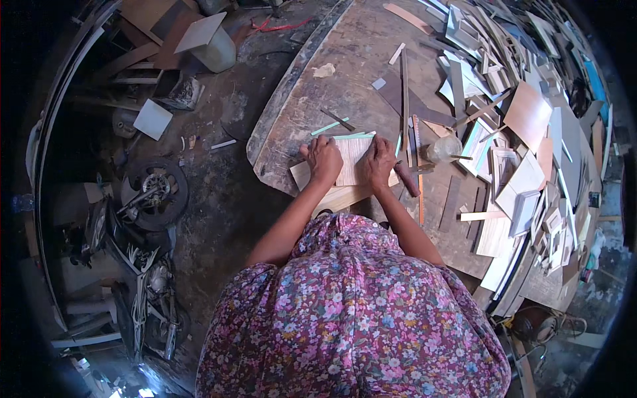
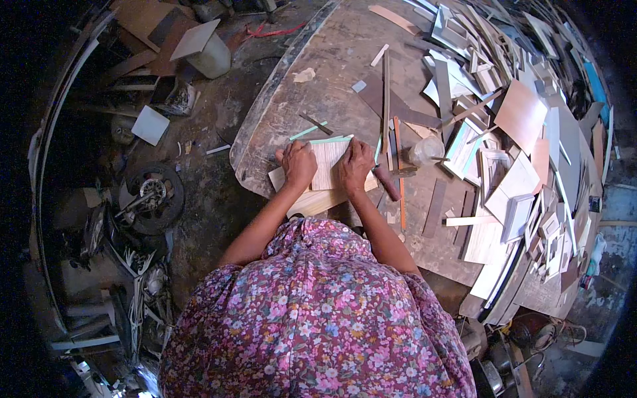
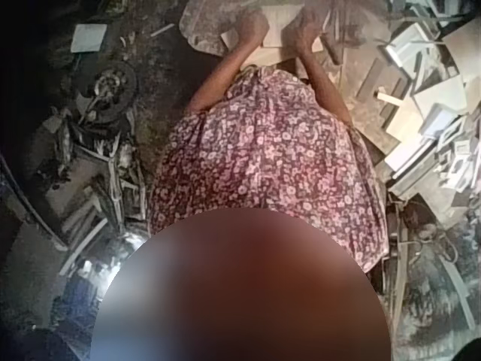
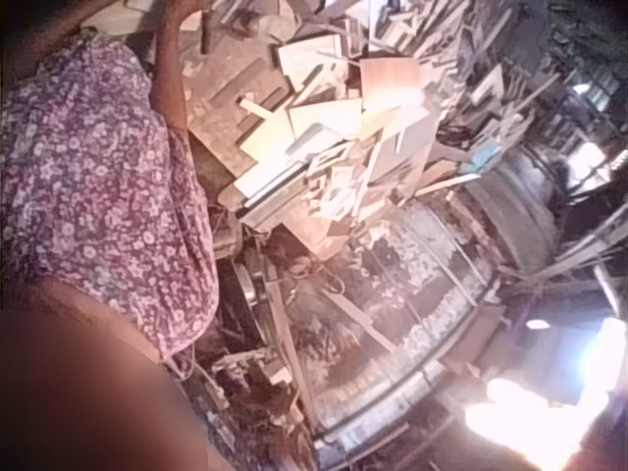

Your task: The recorder is assembling, measuring, and fitting together small wooden frames on a workshop workbench.

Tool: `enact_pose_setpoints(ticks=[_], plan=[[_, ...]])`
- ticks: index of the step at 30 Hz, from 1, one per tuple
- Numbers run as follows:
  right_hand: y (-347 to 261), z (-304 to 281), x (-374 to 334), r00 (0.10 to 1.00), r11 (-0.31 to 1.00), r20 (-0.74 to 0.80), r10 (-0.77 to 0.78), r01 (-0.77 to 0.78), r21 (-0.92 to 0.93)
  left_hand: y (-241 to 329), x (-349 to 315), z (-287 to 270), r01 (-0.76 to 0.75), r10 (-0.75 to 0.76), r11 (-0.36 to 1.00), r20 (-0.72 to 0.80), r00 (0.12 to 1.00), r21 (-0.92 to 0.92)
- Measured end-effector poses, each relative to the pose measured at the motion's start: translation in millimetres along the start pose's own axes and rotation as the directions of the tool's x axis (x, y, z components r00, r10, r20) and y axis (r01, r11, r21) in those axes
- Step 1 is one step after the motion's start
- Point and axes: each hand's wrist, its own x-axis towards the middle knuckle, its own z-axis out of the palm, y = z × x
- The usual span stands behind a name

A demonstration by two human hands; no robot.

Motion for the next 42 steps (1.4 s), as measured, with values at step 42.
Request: enact_pose_setpoints(ticks=[42], plan=[[-38.6,-18.2,-3.2,0.833,0.897,0.508,-0.220,0.377,-0.231,-4.4,-11.2,11.0,-0.264,0.264,0.965,-0.003,0.965,-0.013]])
